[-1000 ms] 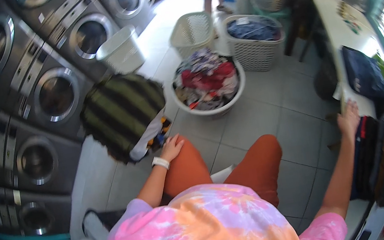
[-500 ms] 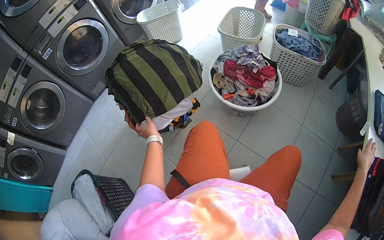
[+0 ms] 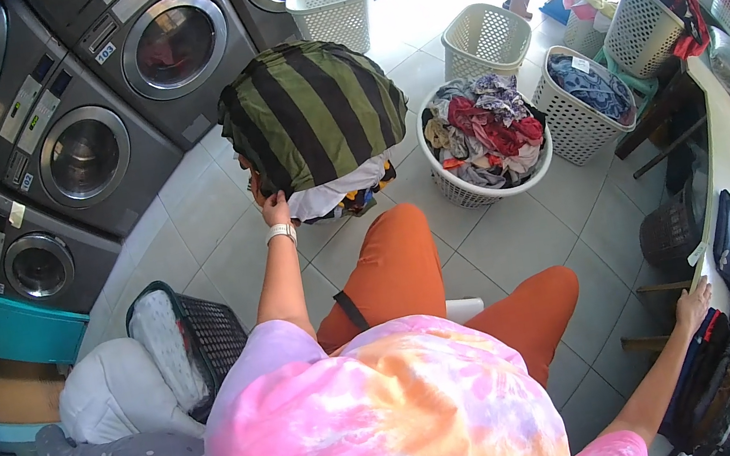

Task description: Fold various pieces of clothing including shirts, pants, and small items at a laundry shop.

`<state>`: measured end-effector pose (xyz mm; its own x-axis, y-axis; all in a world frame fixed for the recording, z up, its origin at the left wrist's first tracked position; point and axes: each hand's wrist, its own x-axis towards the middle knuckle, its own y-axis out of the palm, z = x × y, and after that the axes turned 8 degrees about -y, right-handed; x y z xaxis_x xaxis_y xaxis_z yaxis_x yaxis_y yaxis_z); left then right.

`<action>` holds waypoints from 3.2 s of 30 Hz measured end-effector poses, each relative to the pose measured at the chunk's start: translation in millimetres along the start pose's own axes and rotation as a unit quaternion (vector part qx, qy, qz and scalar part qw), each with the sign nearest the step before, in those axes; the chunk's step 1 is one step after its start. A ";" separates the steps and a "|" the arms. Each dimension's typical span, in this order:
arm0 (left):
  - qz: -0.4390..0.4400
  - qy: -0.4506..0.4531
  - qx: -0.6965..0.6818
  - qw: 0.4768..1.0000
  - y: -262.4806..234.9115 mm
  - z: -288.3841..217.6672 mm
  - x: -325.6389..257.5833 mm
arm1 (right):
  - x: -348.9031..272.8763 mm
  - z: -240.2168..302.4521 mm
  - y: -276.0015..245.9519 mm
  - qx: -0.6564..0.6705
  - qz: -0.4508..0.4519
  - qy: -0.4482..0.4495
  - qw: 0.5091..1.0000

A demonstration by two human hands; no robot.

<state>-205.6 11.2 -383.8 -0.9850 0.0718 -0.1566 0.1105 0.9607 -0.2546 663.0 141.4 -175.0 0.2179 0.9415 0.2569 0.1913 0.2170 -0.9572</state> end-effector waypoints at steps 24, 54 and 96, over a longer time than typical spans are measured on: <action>0.080 -0.193 -0.057 0.976 -26.8 -3.7 8.2 | -28.5 19.4 -25.4 0.009 -0.055 0.053 0.997; 0.257 -0.353 -0.144 0.888 -24.4 26.3 14.7 | 22.1 202.3 -70.9 0.179 0.139 -0.133 0.965; 0.146 0.145 -0.079 0.976 -30.0 -64.0 -30.4 | 44.0 450.4 -194.7 0.155 0.204 -0.503 0.826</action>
<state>-187.4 -2.6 -310.3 -0.9135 0.3985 0.0819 0.3919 0.9160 -0.0862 204.2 256.6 -37.2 -0.7310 0.6564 -0.1866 0.0110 -0.2620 -0.9650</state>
